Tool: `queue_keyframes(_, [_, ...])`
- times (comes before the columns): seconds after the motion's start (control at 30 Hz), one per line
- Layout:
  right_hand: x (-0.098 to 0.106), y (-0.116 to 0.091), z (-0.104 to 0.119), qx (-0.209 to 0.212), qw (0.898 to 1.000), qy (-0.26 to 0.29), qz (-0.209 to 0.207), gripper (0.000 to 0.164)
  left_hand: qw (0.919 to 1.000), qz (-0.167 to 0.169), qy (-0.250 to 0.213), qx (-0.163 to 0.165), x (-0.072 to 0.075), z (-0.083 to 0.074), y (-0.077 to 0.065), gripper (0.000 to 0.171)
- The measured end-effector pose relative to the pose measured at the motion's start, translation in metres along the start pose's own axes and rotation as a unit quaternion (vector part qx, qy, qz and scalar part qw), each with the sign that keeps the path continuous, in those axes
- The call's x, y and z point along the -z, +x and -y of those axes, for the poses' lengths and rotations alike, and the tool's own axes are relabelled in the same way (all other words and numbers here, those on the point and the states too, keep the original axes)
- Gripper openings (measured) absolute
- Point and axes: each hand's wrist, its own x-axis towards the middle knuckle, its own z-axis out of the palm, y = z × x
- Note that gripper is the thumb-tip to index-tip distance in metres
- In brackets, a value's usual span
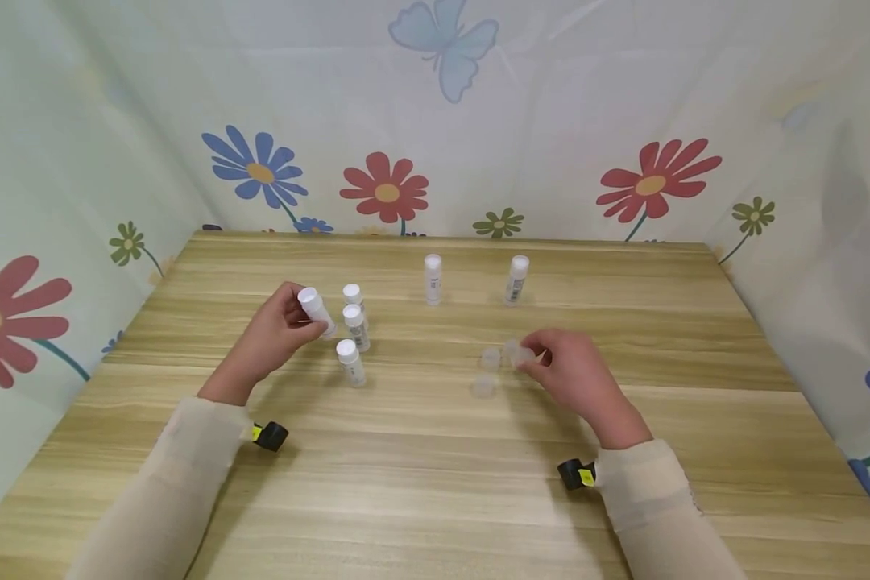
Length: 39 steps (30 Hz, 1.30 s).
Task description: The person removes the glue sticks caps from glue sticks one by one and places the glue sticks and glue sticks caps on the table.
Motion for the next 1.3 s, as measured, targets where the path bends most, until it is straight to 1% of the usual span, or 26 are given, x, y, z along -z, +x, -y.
queue_keyframes(0.07, [-0.003,0.001,-0.002,-0.005,1.000,-0.007,0.018,0.029,0.9999,0.011,0.004,0.009,-0.002,0.007,0.004,0.040])
queue_keyframes(0.17, [-0.006,0.002,-0.004,-0.011,0.999,-0.016,0.032,0.027,0.9996,0.020,0.012,0.017,-0.005,0.015,0.009,0.039])
queue_keyframes(0.4, [-0.012,0.003,-0.003,0.003,0.999,-0.008,0.038,0.024,0.9995,0.028,0.014,0.008,-0.012,0.025,0.013,0.039])
queue_keyframes(0.5, [-0.013,0.003,-0.003,0.009,0.999,-0.009,0.042,0.025,0.9994,0.031,0.011,0.004,-0.015,0.026,0.014,0.040])
queue_keyframes(0.73, [-0.016,0.003,-0.004,0.008,0.999,-0.013,0.044,0.027,0.9994,0.034,0.009,-0.002,-0.018,0.026,0.013,0.041])
queue_keyframes(1.07, [-0.019,0.003,-0.004,-0.001,0.999,-0.015,0.048,0.029,0.9992,0.038,0.007,-0.008,-0.020,0.027,0.014,0.041])
queue_keyframes(1.3, [-0.021,0.003,-0.007,-0.006,0.998,-0.017,0.055,0.034,0.9988,0.049,0.008,-0.005,-0.019,0.028,0.013,0.046])
